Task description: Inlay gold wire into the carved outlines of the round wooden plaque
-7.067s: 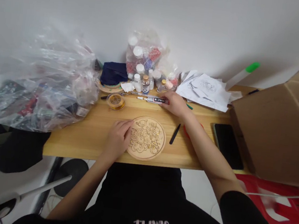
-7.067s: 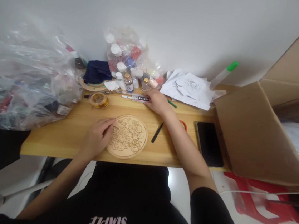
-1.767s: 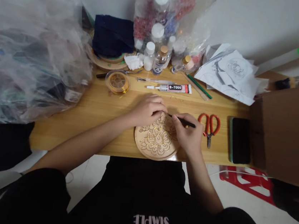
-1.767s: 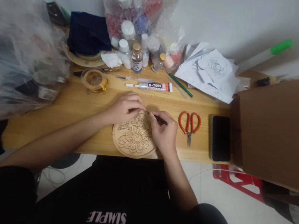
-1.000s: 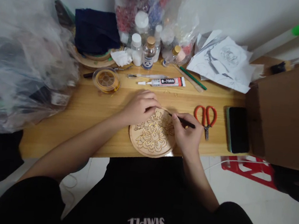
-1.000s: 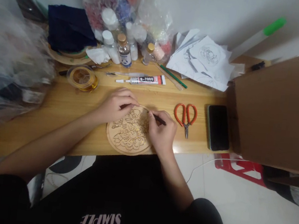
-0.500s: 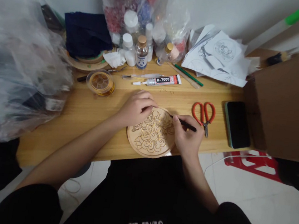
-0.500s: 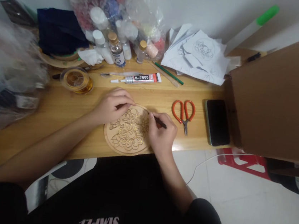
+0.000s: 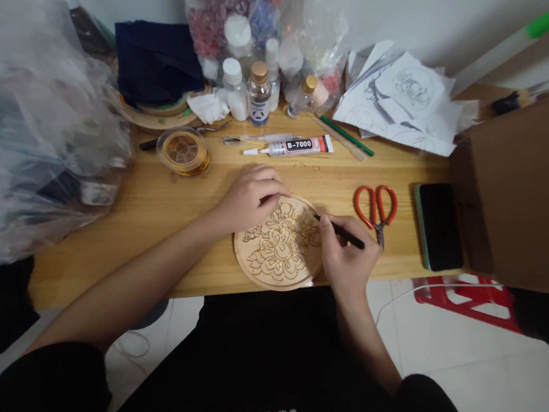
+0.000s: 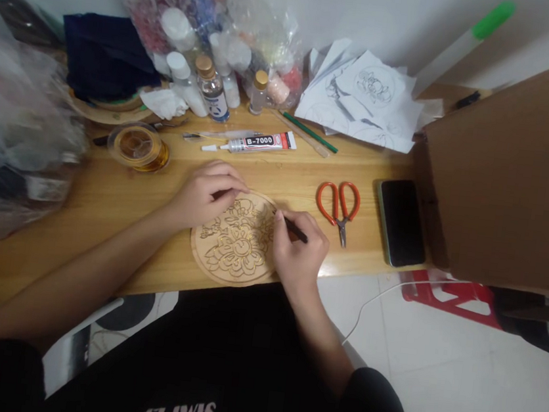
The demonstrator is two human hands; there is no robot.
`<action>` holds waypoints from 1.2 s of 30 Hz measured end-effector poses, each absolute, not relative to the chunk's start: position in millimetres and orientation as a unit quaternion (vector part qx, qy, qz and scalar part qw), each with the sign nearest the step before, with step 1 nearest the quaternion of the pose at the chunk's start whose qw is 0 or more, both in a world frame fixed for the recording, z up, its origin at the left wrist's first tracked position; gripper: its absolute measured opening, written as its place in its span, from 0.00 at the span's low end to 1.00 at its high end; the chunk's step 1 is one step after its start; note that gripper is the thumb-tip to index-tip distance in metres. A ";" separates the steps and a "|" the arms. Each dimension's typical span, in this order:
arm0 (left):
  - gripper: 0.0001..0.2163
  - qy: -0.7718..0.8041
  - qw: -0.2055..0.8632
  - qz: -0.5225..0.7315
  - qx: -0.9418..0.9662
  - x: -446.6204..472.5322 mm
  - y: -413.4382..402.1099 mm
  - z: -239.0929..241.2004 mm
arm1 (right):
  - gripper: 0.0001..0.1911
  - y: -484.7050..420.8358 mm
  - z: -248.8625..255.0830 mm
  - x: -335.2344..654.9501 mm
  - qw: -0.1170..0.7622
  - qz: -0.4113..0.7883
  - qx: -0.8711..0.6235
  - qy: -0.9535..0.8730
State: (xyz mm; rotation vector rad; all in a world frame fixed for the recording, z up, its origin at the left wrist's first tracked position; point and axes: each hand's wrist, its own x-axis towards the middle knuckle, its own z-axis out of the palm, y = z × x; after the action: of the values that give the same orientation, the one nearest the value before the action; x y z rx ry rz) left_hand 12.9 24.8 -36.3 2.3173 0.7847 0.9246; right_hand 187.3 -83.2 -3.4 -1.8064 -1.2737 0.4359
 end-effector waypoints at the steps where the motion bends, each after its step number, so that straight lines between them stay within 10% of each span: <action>1: 0.09 0.289 0.259 0.342 0.856 12.9 24.8 -36.2 | 0.07 -84.2 -2.1 187.9 0.426 0.176 -0.723 -0.514; 36: 0.10 0.285 0.268 0.346 0.853 12.7 24.9 -36.9 | 0.06 -88.3 -1.9 192.0 0.452 0.205 -0.706 -0.505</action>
State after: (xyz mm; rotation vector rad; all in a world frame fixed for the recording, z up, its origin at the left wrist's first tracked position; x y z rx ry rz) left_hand 12.7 24.9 -36.9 2.3007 0.7689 0.9327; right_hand 192.0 -88.3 -1.9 -1.7456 -1.2470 0.5076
